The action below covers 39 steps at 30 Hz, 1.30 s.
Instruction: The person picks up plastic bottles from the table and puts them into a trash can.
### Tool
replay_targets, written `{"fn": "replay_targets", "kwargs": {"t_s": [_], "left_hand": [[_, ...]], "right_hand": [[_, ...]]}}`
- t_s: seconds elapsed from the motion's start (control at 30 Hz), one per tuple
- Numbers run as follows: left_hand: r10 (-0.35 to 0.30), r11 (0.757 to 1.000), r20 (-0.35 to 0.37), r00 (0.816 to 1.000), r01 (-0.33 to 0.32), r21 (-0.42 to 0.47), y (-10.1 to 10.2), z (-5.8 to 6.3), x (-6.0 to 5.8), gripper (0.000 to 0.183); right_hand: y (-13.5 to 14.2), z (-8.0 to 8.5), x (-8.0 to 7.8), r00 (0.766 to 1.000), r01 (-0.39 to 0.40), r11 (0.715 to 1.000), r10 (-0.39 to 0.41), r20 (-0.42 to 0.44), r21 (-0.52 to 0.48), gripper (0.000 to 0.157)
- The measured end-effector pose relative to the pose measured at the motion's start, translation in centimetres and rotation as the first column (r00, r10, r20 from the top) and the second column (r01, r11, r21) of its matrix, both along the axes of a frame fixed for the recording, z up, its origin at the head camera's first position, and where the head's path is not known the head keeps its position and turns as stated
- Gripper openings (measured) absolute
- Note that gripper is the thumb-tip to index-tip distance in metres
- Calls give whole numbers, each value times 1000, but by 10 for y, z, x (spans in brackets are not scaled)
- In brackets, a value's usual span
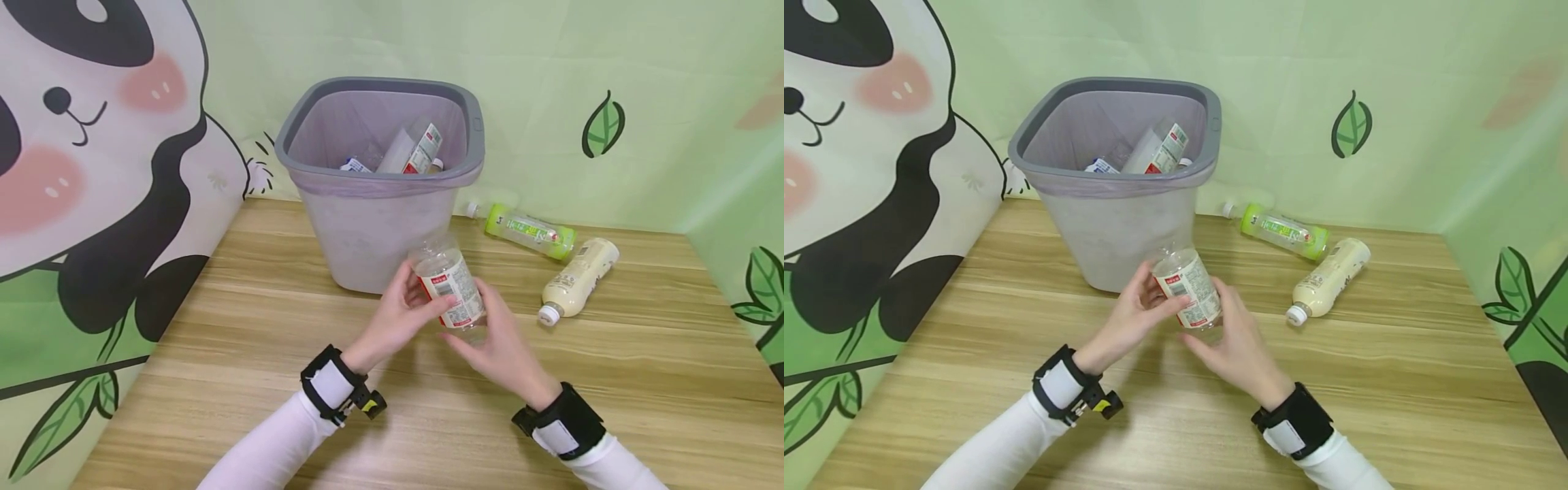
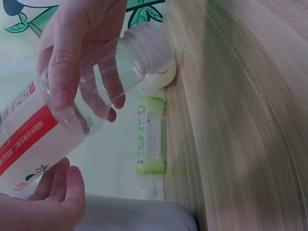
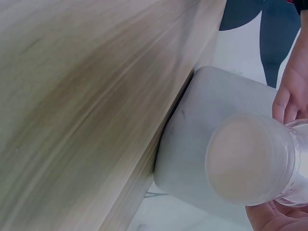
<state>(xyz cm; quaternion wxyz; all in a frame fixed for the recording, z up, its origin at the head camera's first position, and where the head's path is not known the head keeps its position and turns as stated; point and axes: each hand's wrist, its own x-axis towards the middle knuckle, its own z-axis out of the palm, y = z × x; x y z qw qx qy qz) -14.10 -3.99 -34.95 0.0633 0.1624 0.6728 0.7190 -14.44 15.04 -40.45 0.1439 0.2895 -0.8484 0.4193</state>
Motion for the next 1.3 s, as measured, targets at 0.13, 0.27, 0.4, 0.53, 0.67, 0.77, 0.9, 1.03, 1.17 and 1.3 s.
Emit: {"fn": "replay_targets", "kwargs": {"t_s": [0.13,0.27,0.4,0.53,0.67,0.77,0.9,1.03,1.17,1.3], "left_hand": [[27,999,-22,999,-27,-24,-1,-1,1,64],[60,998,-86,994,-61,-16,-5,-9,-5,68],[91,996,-151,984,-89,22,-8,-21,-13,70],[98,995,-179,979,-90,51,-11,-24,-15,73],[86,994,-178,980,-73,82,-10,-25,-14,74],[75,992,-165,983,-57,114,-8,-25,-13,72],[52,989,-172,984,-28,143,-5,-26,-12,70],[38,998,-198,980,-27,55,-4,-28,-8,78],[9,999,-203,979,-18,-44,-4,-22,2,89],[1,993,-227,974,-28,-118,-6,-9,12,92]], "right_hand": [[-2,-1,2,1000,-8,1000,8,-6,4,88],[-3,0,4,994,-21,999,24,107,-26,89],[-6,10,12,964,-55,996,72,256,-75,81],[-11,23,18,936,-105,988,138,323,-117,64],[-12,19,15,919,-146,978,189,346,-146,54],[-11,8,11,910,-153,976,200,363,-155,50],[-11,-3,9,902,-152,970,215,375,-192,47],[-13,-5,11,900,-151,959,234,367,-242,45],[-15,-6,11,908,-136,961,218,357,-242,43],[-14,-6,10,903,-146,962,225,367,-230,46]]}}
